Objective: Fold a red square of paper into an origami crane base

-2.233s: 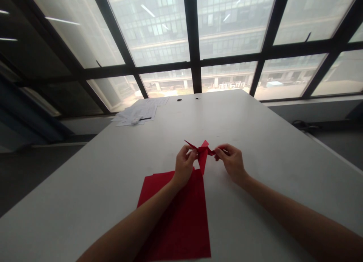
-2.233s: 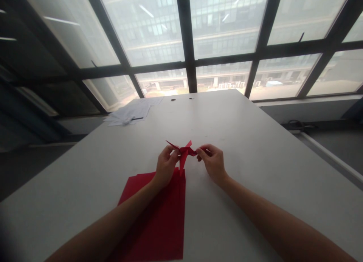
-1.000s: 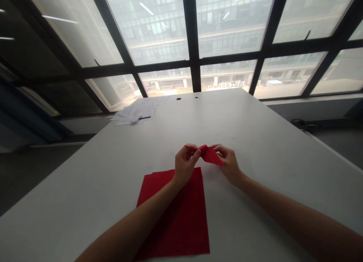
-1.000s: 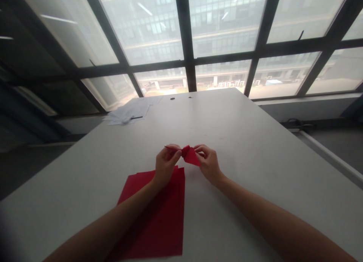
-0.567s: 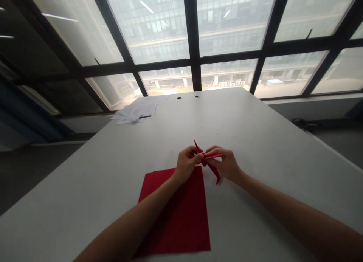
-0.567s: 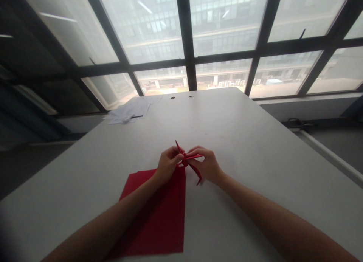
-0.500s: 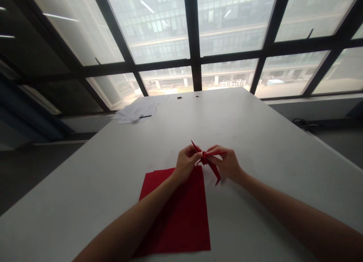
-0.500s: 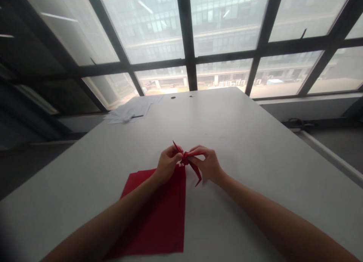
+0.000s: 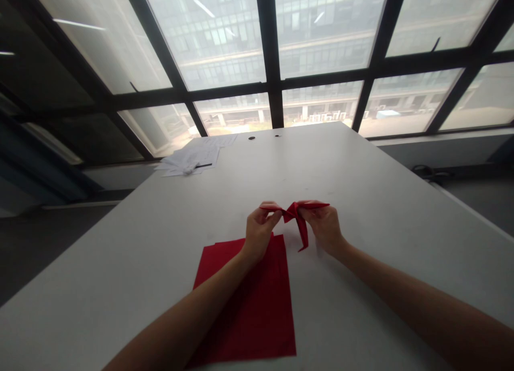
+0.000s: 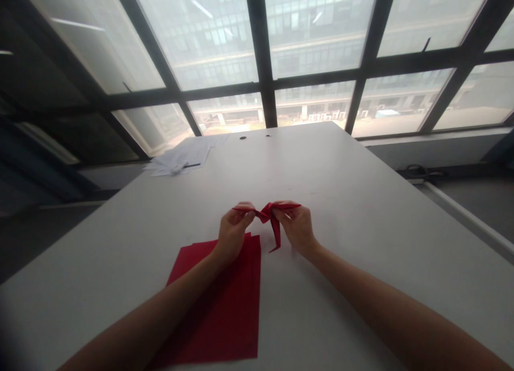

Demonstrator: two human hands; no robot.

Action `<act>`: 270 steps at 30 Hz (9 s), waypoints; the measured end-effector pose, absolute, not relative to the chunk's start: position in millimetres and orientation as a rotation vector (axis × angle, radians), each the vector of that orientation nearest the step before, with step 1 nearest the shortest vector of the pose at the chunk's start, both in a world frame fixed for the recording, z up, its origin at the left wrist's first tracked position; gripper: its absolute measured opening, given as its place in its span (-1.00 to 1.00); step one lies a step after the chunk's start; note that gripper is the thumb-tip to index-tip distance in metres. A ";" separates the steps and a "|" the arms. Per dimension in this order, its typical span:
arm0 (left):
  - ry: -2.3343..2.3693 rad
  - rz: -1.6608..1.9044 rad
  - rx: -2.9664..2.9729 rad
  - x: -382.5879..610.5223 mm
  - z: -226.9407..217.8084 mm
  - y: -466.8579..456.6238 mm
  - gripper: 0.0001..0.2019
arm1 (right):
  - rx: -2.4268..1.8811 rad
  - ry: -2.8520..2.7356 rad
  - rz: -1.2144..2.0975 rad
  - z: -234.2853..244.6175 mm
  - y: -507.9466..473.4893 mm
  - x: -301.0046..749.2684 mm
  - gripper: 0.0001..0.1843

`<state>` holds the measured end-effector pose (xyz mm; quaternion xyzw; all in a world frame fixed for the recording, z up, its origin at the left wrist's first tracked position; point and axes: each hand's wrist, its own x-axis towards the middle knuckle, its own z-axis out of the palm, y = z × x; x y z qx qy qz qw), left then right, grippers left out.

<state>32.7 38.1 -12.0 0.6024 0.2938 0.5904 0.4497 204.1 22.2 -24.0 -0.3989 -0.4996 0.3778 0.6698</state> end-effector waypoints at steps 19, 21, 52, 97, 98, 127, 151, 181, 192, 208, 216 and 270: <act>0.838 1.183 1.752 25.4 -8.5 31.9 -0.62 | -0.944 -1.019 0.987 -21.0 21.5 205.8 -0.76; 0.906 1.159 1.747 27.7 -9.3 33.9 -0.68 | -0.947 -1.094 0.947 -21.9 19.8 204.1 -0.76; 1.239 1.502 2.464 30.4 -8.3 25.7 -0.84 | -0.962 -0.730 0.779 -36.7 36.8 208.2 -0.65; 1.172 1.388 2.392 37.7 -10.4 26.9 -0.88 | -0.873 -1.218 0.691 -19.5 7.9 192.4 -0.88; 1.183 1.384 2.367 37.6 -10.9 27.2 -0.87 | -0.862 -1.235 0.697 -19.9 7.8 192.1 -0.89; 1.135 1.397 2.063 39.0 -9.5 29.4 -0.91 | -1.090 -1.299 0.574 -23.4 13.7 197.2 -0.76; 1.138 1.124 2.646 37.1 -1.8 27.9 -0.86 | -1.288 -1.655 0.000 -21.7 17.3 206.9 -0.79; 1.119 1.238 1.369 29.0 -10.3 42.2 -0.62 | -0.998 -1.462 0.502 -26.2 31.8 223.8 -0.79; 1.110 1.255 1.373 31.1 -8.6 40.0 -0.68 | -0.964 -1.498 0.328 -21.2 27.2 220.4 -0.92; 1.125 1.496 2.094 34.8 -10.4 32.6 -0.76 | -1.024 -1.374 0.393 -30.5 31.9 221.1 -0.90; 0.965 1.530 2.179 34.1 -12.4 33.0 -0.93 | -1.041 -1.280 0.634 -36.3 39.4 223.4 -0.75; 1.149 1.423 2.032 38.8 -12.7 33.0 -0.92 | -1.017 -1.095 0.916 -23.8 22.0 201.3 -0.74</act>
